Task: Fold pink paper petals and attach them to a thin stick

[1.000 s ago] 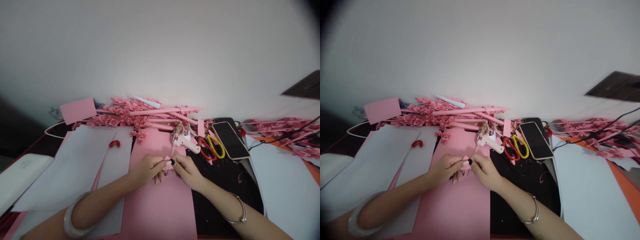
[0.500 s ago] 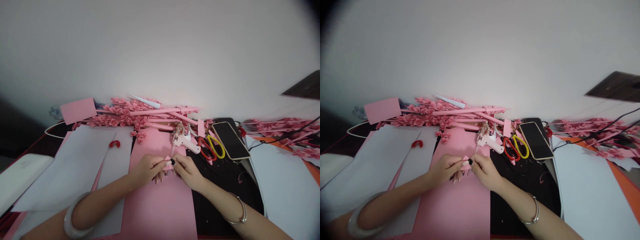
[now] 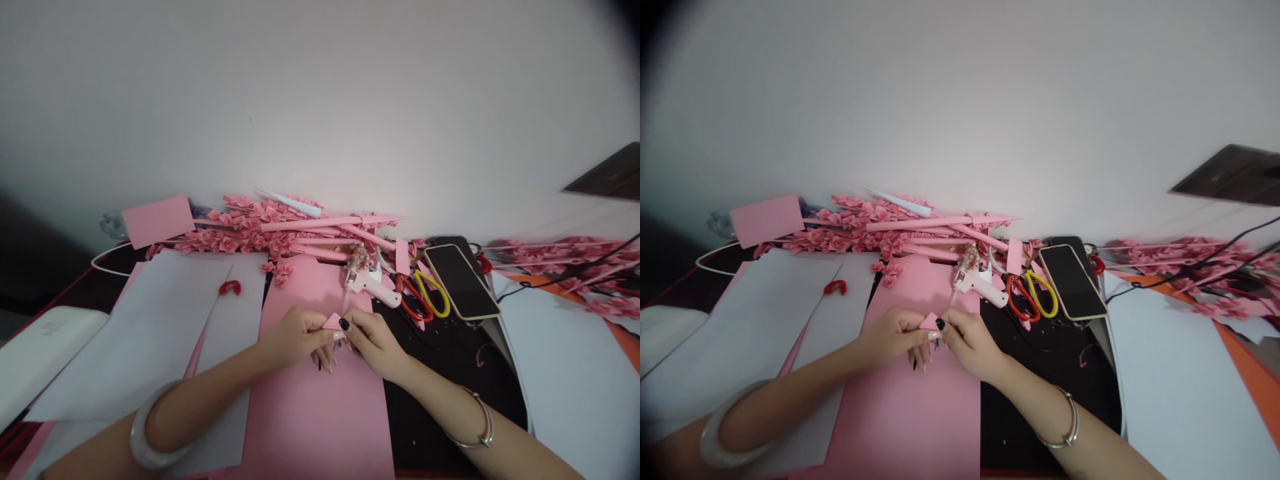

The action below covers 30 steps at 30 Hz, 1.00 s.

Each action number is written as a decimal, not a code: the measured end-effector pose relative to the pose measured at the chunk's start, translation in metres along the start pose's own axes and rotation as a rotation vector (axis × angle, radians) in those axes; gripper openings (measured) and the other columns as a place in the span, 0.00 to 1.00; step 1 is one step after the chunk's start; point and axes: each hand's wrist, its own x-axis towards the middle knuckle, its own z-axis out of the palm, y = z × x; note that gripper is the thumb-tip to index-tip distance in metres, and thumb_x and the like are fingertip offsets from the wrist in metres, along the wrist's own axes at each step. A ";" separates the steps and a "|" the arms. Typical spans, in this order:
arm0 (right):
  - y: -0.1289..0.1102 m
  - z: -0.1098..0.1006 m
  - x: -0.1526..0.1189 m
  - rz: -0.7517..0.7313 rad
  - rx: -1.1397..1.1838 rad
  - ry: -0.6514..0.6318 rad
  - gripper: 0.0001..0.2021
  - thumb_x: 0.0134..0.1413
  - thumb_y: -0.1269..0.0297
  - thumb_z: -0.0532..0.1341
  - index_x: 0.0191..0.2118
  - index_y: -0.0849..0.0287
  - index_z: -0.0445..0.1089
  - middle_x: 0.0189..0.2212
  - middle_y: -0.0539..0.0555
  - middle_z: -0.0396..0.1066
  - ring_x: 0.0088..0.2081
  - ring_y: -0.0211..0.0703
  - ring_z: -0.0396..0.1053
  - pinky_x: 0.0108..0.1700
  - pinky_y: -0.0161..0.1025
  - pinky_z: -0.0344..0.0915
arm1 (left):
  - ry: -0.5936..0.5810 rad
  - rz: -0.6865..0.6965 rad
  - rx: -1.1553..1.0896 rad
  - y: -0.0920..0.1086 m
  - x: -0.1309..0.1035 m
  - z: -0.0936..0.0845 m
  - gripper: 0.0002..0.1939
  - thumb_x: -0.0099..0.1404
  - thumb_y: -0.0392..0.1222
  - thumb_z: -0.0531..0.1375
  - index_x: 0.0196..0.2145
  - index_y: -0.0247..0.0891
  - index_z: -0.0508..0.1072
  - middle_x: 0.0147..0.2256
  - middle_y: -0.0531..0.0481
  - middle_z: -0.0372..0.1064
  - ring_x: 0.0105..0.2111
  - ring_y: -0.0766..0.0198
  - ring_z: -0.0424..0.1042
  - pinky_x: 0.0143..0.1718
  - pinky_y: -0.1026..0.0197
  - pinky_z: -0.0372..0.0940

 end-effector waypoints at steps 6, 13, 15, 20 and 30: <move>-0.001 -0.001 0.001 -0.031 -0.003 -0.008 0.13 0.62 0.67 0.50 0.25 0.60 0.61 0.17 0.45 0.56 0.18 0.30 0.54 0.23 0.29 0.52 | -0.057 -0.004 -0.066 -0.002 0.000 -0.003 0.14 0.61 0.46 0.58 0.25 0.32 0.70 0.20 0.48 0.73 0.17 0.66 0.72 0.18 0.68 0.65; -0.001 0.000 0.001 -0.023 0.003 -0.013 0.13 0.62 0.67 0.49 0.26 0.61 0.61 0.17 0.44 0.56 0.18 0.30 0.53 0.23 0.29 0.52 | -0.093 0.015 -0.091 -0.003 -0.002 -0.003 0.18 0.64 0.51 0.53 0.27 0.32 0.68 0.21 0.47 0.73 0.18 0.66 0.72 0.18 0.68 0.64; 0.000 0.000 0.001 -0.011 -0.006 0.004 0.14 0.63 0.66 0.49 0.26 0.61 0.60 0.18 0.45 0.56 0.18 0.30 0.54 0.23 0.29 0.52 | -0.096 0.035 -0.087 -0.002 -0.002 -0.003 0.20 0.66 0.53 0.50 0.29 0.32 0.68 0.22 0.47 0.74 0.19 0.66 0.73 0.20 0.68 0.65; 0.001 -0.001 0.000 0.027 -0.050 0.049 0.15 0.63 0.62 0.48 0.25 0.59 0.58 0.17 0.45 0.56 0.19 0.32 0.53 0.23 0.31 0.52 | -0.032 0.067 -0.042 -0.002 -0.002 -0.001 0.22 0.66 0.53 0.49 0.26 0.32 0.67 0.21 0.47 0.72 0.19 0.66 0.72 0.21 0.66 0.66; -0.001 0.000 0.000 0.035 -0.099 0.054 0.15 0.62 0.62 0.48 0.24 0.59 0.56 0.17 0.45 0.54 0.19 0.33 0.51 0.23 0.32 0.51 | -0.008 0.056 0.043 0.000 -0.003 -0.001 0.22 0.66 0.53 0.48 0.25 0.33 0.66 0.19 0.49 0.70 0.16 0.69 0.68 0.18 0.68 0.61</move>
